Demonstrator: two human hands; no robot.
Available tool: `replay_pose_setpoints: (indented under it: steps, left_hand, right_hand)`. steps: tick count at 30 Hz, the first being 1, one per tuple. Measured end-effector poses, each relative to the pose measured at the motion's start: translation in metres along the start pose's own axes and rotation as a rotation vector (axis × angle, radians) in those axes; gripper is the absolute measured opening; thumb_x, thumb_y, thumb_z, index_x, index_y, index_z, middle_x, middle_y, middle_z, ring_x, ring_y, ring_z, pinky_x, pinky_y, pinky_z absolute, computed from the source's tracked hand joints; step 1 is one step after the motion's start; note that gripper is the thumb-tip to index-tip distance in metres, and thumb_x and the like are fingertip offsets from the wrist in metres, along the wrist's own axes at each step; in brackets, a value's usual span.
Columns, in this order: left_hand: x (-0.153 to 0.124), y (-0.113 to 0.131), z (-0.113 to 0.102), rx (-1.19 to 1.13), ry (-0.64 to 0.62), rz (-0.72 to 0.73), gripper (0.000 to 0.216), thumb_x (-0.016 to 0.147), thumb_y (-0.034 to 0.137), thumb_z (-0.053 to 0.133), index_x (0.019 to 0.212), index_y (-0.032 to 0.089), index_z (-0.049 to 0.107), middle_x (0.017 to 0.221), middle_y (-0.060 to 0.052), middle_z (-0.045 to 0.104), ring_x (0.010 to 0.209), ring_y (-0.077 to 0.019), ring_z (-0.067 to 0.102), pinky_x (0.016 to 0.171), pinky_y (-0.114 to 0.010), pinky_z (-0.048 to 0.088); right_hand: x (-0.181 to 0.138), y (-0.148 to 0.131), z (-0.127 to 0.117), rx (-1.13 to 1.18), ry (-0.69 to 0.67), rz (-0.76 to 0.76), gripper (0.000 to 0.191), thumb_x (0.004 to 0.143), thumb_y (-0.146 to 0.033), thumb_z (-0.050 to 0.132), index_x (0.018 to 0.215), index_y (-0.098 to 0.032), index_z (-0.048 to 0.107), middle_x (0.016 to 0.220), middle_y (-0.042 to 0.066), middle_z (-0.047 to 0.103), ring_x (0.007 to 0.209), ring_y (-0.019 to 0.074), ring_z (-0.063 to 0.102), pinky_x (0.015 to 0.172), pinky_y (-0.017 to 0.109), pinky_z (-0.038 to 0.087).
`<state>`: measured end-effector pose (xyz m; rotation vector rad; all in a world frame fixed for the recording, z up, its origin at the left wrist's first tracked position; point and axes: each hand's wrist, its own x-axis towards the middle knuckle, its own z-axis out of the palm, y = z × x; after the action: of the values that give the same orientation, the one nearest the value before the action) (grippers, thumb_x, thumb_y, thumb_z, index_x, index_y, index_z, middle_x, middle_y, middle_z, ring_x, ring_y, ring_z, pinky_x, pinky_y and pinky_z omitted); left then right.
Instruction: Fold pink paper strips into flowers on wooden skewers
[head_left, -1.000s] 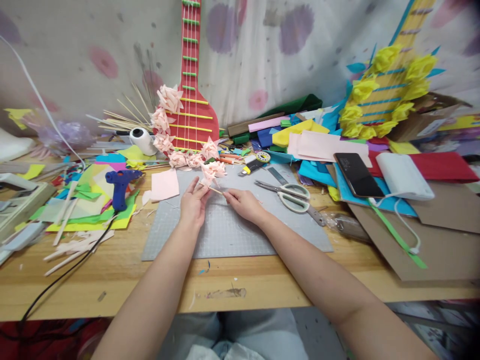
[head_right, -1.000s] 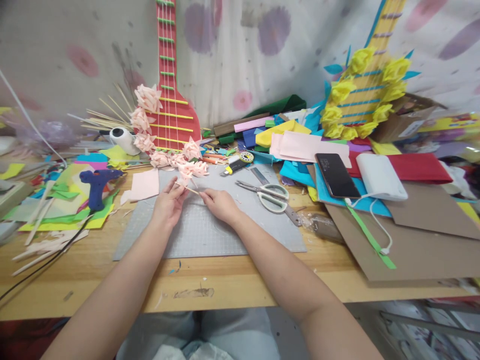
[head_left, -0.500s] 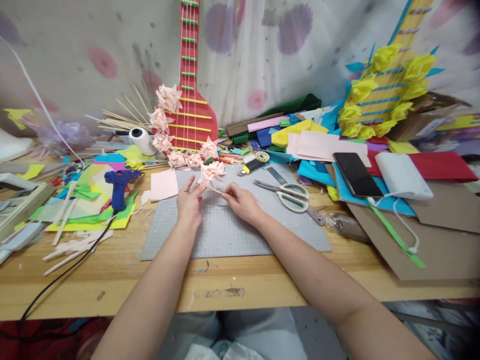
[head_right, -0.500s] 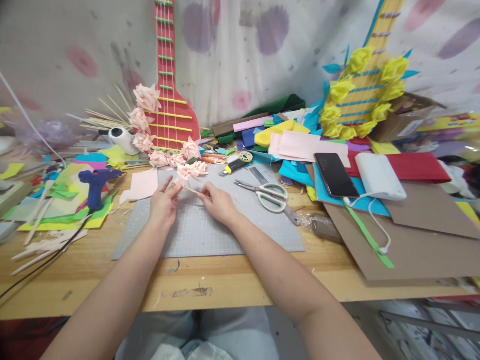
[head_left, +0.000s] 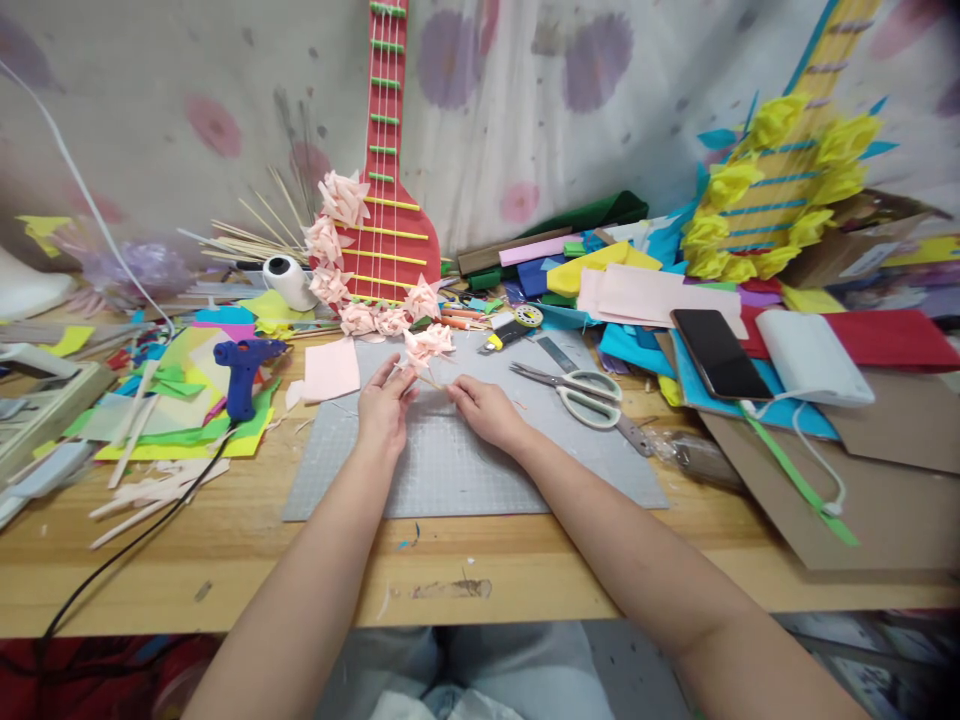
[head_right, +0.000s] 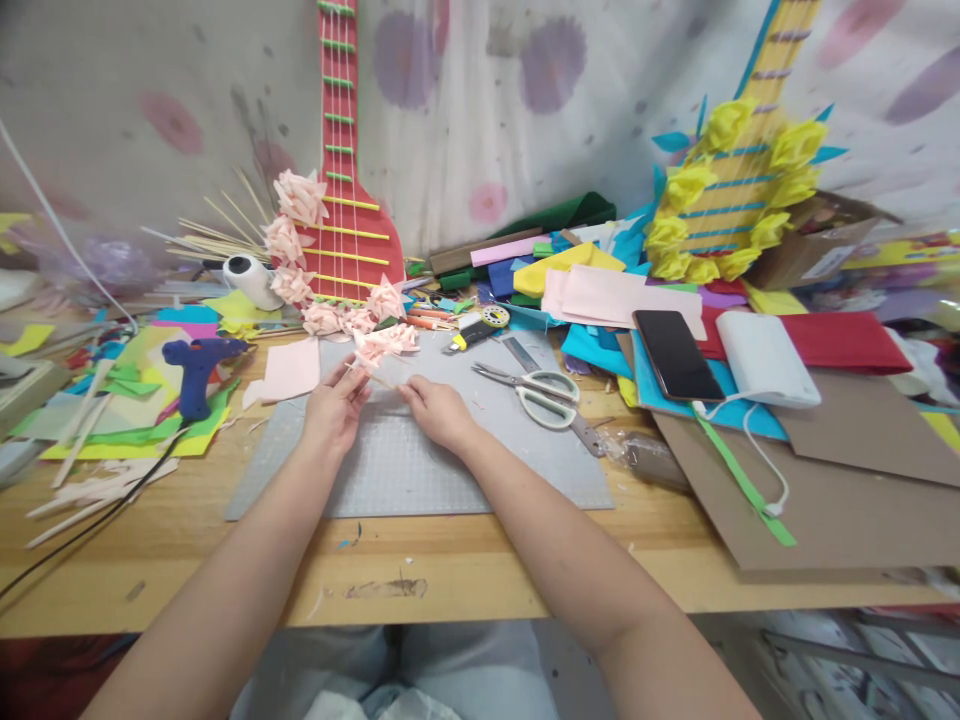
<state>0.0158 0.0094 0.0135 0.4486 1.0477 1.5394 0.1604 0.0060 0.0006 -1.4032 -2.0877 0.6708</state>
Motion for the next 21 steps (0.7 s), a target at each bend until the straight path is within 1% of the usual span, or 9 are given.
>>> replay_pose_setpoints:
  steps: [3, 7, 11, 15, 17, 21]
  left_hand:
    - [0.0, 0.001, 0.001, -0.005, 0.0, -0.007, 0.031, 0.061, 0.008, 0.065, 0.091, 0.016, 0.06, 0.074, 0.0, 0.064, 0.058, -0.0046, 0.057, 0.051, -0.014, 0.042]
    - [0.0, 0.002, 0.002, -0.04, 0.009, -0.007, 0.026, 0.061, 0.007, 0.065, 0.085, 0.015, 0.059, 0.071, 0.001, 0.063, 0.056, -0.0039, 0.056, 0.051, -0.013, 0.042]
    - [0.001, 0.0, 0.003, -0.063, 0.006, -0.002, 0.019, 0.063, 0.007, 0.064, 0.081, 0.013, 0.058, 0.068, 0.002, 0.061, 0.056, -0.0028, 0.056, 0.055, -0.013, 0.043]
    - [0.002, 0.0, 0.002, -0.07, -0.003, 0.008, 0.02, 0.067, 0.008, 0.061, 0.086, 0.012, 0.057, 0.072, 0.0, 0.063, 0.06, -0.0041, 0.058, 0.058, -0.014, 0.045]
    - [0.002, 0.0, 0.001, -0.061, -0.023, -0.002, 0.024, 0.067, 0.009, 0.061, 0.09, 0.013, 0.056, 0.075, -0.002, 0.063, 0.064, -0.0065, 0.06, 0.059, -0.016, 0.046]
    - [0.002, -0.001, 0.0, -0.032, -0.027, -0.014, 0.035, 0.065, 0.004, 0.06, 0.097, 0.015, 0.052, 0.075, -0.002, 0.064, 0.066, -0.009, 0.061, 0.061, -0.019, 0.048]
  right_hand:
    - [-0.001, 0.0, 0.0, -0.007, 0.025, 0.011, 0.028, 0.087, -0.036, 0.03, 0.08, -0.021, 0.053, 0.064, -0.001, 0.057, 0.058, 0.0103, 0.05, 0.056, 0.02, 0.032]
    - [-0.003, -0.003, 0.0, -0.031, 0.083, 0.0, 0.022, 0.084, -0.038, 0.038, 0.088, -0.021, 0.051, 0.072, -0.001, 0.06, 0.062, 0.011, 0.052, 0.057, 0.02, 0.032]
    - [-0.003, -0.005, -0.001, -0.097, 0.093, 0.01, 0.024, 0.086, -0.037, 0.034, 0.084, -0.022, 0.052, 0.068, -0.001, 0.059, 0.062, 0.0123, 0.052, 0.056, 0.021, 0.03]
    - [-0.001, -0.002, -0.001, -0.145, 0.084, 0.04, 0.029, 0.087, -0.039, 0.031, 0.081, -0.022, 0.054, 0.067, 0.0, 0.06, 0.063, 0.0135, 0.053, 0.056, 0.022, 0.029]
    - [0.001, 0.001, 0.0, -0.142, 0.073, 0.055, 0.03, 0.087, -0.039, 0.03, 0.081, -0.022, 0.054, 0.067, 0.0, 0.06, 0.062, 0.0131, 0.052, 0.056, 0.021, 0.029]
    - [0.003, 0.007, 0.002, -0.09, 0.049, 0.07, 0.032, 0.086, -0.04, 0.031, 0.08, -0.021, 0.056, 0.067, 0.0, 0.06, 0.059, 0.0116, 0.05, 0.055, 0.021, 0.029]
